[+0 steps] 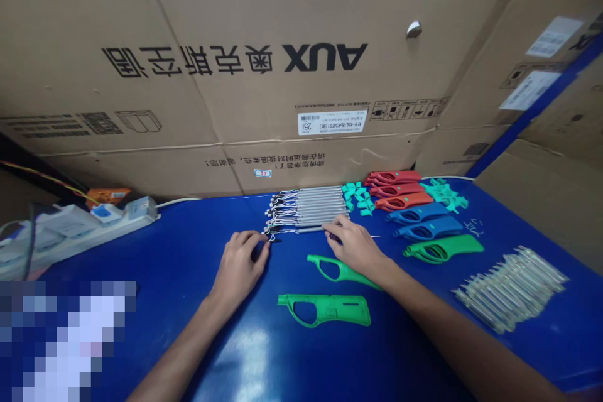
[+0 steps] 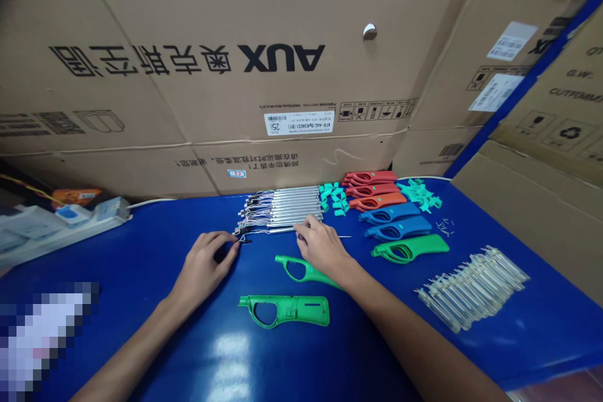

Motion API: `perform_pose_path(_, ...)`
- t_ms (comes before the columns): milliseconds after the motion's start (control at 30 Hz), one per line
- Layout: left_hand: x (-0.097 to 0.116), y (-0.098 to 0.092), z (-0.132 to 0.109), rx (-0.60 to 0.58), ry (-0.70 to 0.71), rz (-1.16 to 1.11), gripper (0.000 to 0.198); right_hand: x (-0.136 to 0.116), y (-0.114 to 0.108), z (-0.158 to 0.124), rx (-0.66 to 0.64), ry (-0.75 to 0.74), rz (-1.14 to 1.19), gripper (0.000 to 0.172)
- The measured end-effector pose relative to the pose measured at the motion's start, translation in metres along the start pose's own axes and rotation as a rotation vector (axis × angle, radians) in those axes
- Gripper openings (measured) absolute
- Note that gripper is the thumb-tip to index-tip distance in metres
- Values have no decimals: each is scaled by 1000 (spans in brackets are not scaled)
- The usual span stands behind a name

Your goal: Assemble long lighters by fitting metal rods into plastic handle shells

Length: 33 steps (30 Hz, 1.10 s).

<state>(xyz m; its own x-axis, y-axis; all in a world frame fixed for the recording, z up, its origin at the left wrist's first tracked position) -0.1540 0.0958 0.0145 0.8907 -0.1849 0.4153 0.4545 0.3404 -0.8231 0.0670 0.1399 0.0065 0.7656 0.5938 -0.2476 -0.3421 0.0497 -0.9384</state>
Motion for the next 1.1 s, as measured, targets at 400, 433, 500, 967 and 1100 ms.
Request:
perform_pose_path(400,8,-5,-8,-1,19,-3,27,0,-5,-6,20,-6,-3,28)
perform_pose_path(433,8,-5,-8,-2,24,7,30,0,-5,-6,12,-1,-10,29)
perform_pose_path(500,8,-3,-9,-9,32,30,32,0,-4,-6,-14,15,-29,31)
perform_pose_path(967,6,-1,-7,-70,4,68,38,1,-3,-4,-6,31,-46,28)
perform_pose_path(1100,9,6,-5,-145,55,136,53,1,0,-3,0,24,-38,27)
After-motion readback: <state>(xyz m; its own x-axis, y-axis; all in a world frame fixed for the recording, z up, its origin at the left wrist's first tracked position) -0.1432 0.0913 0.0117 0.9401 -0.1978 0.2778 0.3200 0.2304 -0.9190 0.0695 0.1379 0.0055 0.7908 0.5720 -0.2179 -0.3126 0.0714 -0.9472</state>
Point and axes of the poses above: each hand's wrist, its own z-axis towards the middle knuckle, its own y-axis out of the palm, x = y × z, the point moved 7 cm from there along z, towards the middle knuckle, and after that the axes turned 7 degrees about -y, right-handed, at the moved point
